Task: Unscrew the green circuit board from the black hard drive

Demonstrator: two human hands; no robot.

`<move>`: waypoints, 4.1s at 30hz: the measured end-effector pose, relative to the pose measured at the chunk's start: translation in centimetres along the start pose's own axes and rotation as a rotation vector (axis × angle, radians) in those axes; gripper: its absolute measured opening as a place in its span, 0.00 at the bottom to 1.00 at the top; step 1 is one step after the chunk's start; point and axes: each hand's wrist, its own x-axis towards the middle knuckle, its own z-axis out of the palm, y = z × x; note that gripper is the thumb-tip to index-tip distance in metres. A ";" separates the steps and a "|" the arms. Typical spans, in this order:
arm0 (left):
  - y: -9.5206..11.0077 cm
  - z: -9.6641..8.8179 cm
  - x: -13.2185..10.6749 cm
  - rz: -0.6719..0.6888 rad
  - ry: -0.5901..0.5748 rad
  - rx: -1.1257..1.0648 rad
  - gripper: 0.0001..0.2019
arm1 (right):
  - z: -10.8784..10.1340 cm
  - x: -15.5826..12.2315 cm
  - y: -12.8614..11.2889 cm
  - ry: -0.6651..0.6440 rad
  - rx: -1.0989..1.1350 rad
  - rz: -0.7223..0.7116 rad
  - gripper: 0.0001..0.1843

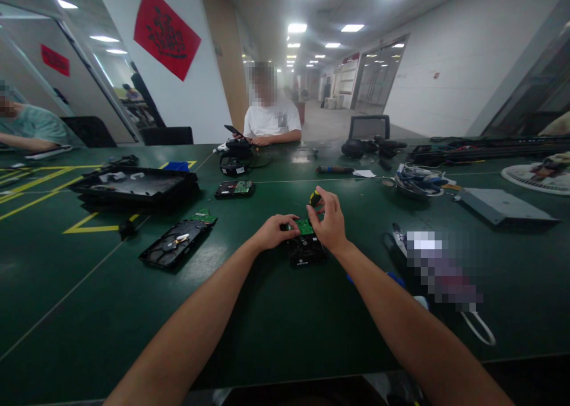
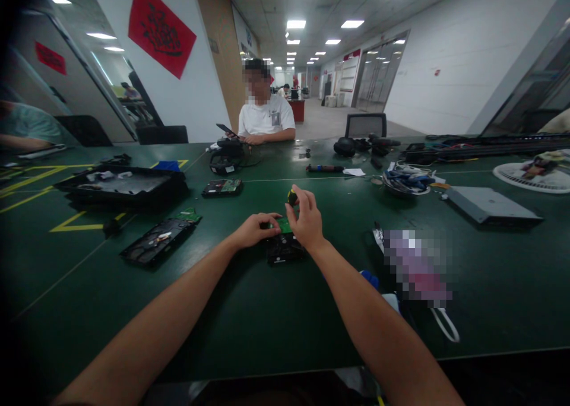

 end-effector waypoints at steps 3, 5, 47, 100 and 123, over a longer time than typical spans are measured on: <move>0.0 0.0 0.0 -0.006 0.004 0.008 0.08 | 0.0 0.0 0.0 -0.012 0.000 0.000 0.33; 0.0 0.0 0.0 -0.012 0.006 0.014 0.08 | 0.0 0.0 0.0 -0.018 -0.003 0.008 0.33; 0.1 0.0 0.1 0.004 -0.008 -0.045 0.08 | 0.0 0.1 0.5 0.012 -0.013 0.006 0.32; -0.3 0.0 0.1 0.007 0.013 -0.015 0.07 | -0.3 0.0 -0.1 -0.005 -0.004 0.023 0.32; -0.1 0.1 0.1 0.015 0.003 -0.034 0.07 | -0.2 0.0 -0.1 -0.004 -0.018 0.044 0.33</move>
